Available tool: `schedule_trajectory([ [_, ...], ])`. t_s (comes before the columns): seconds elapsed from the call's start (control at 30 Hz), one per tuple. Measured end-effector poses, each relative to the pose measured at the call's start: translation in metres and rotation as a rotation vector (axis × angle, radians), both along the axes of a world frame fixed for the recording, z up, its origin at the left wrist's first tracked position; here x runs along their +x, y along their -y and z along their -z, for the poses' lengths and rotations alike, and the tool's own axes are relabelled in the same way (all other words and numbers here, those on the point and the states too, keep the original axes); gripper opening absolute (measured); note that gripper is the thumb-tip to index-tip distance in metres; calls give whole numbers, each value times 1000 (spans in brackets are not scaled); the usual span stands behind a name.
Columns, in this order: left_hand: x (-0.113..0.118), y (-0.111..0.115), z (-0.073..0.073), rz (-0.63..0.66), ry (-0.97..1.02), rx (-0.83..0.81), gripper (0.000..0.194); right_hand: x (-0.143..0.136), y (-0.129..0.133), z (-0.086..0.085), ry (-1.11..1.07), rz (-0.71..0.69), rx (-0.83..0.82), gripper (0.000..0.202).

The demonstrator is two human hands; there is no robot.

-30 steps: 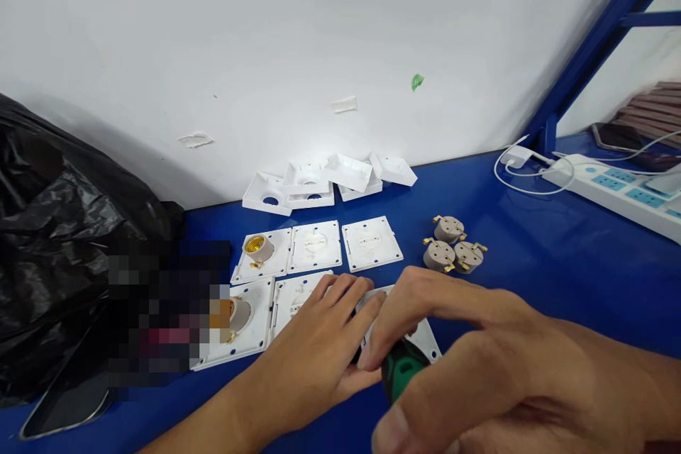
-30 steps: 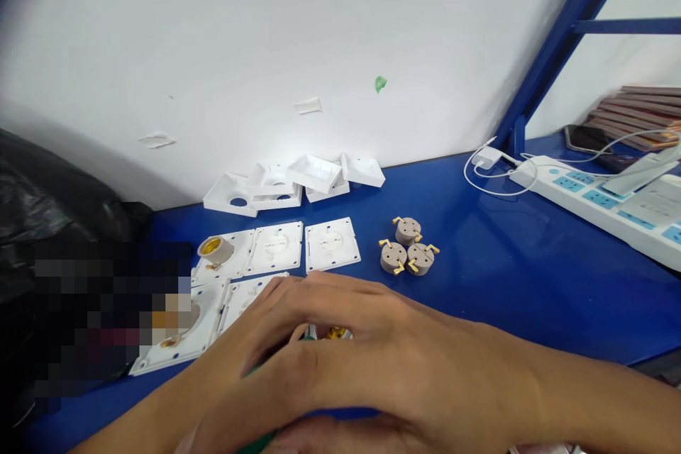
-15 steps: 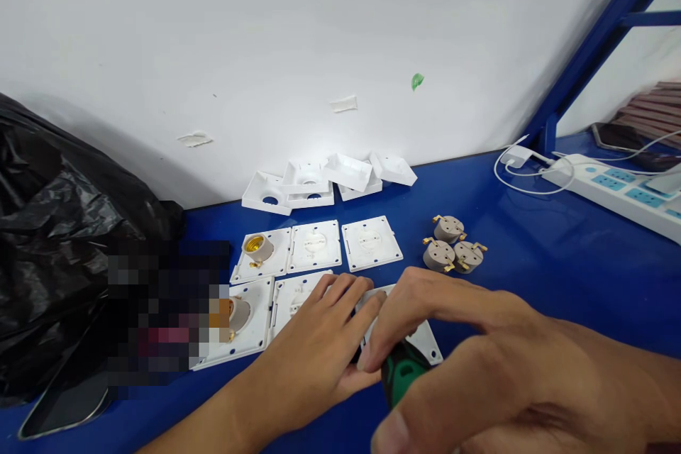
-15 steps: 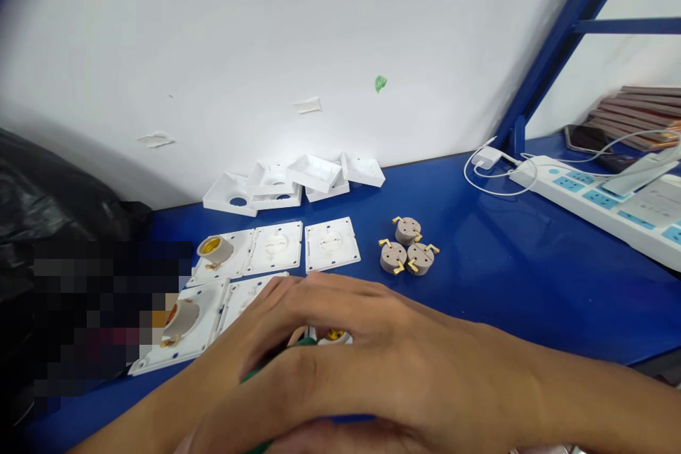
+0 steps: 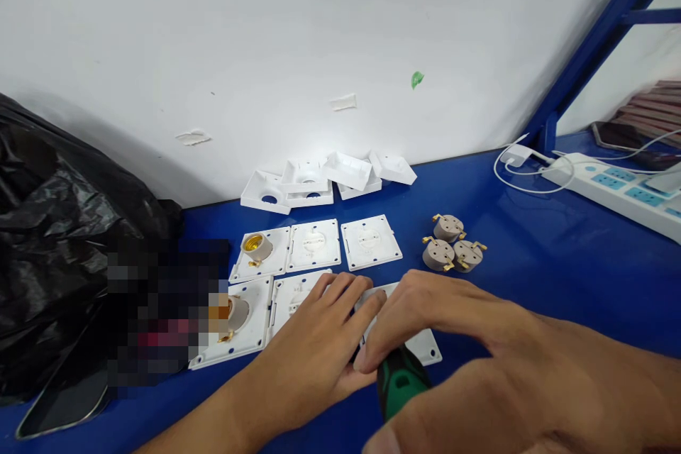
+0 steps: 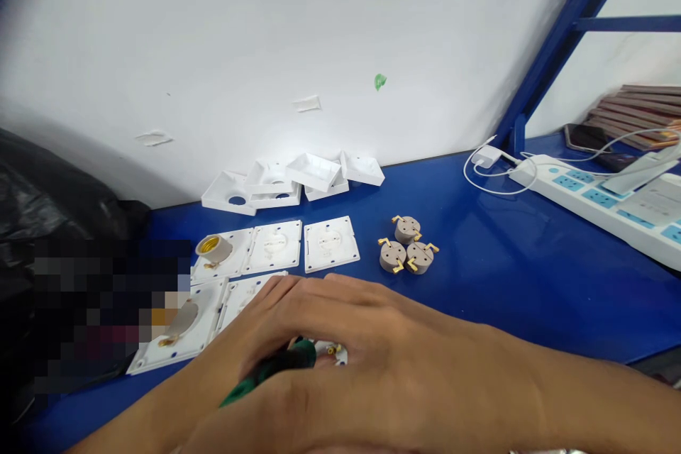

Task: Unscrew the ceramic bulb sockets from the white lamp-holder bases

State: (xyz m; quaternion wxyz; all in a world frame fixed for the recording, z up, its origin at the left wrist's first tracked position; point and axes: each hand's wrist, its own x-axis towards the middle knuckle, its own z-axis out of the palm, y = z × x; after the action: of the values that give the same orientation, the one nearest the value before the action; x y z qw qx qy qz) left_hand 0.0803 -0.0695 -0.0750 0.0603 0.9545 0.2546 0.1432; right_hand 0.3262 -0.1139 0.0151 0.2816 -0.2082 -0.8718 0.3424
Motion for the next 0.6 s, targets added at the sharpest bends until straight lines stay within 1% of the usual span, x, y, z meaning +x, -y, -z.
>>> schedule_trajectory([
  [0.03,0,0,-1,9,5,-18,45,0,0,1,-31,-21,38,40],
  [0.1,0,0,-2,20,3,-62,43,0,1,1,-35,-53,89,37],
  [0.2,-1,0,-2,24,-16,-93,45,-1,0,1,10,-20,76,36],
  [0.27,-1,0,-2,27,-23,-90,47,-2,-1,2,-4,-1,77,32],
  [0.33,-1,1,-3,29,-42,-78,47,-3,-3,3,-27,-17,90,27],
  [0.4,0,1,-3,36,-62,-62,49,-3,-6,5,-44,-21,54,24],
  [0.53,1,0,-3,39,-82,-39,53,-3,-8,7,-86,-14,-89,36],
  [0.6,1,-1,-3,37,-93,-32,54,-3,-7,9,-99,-13,-104,36],
])
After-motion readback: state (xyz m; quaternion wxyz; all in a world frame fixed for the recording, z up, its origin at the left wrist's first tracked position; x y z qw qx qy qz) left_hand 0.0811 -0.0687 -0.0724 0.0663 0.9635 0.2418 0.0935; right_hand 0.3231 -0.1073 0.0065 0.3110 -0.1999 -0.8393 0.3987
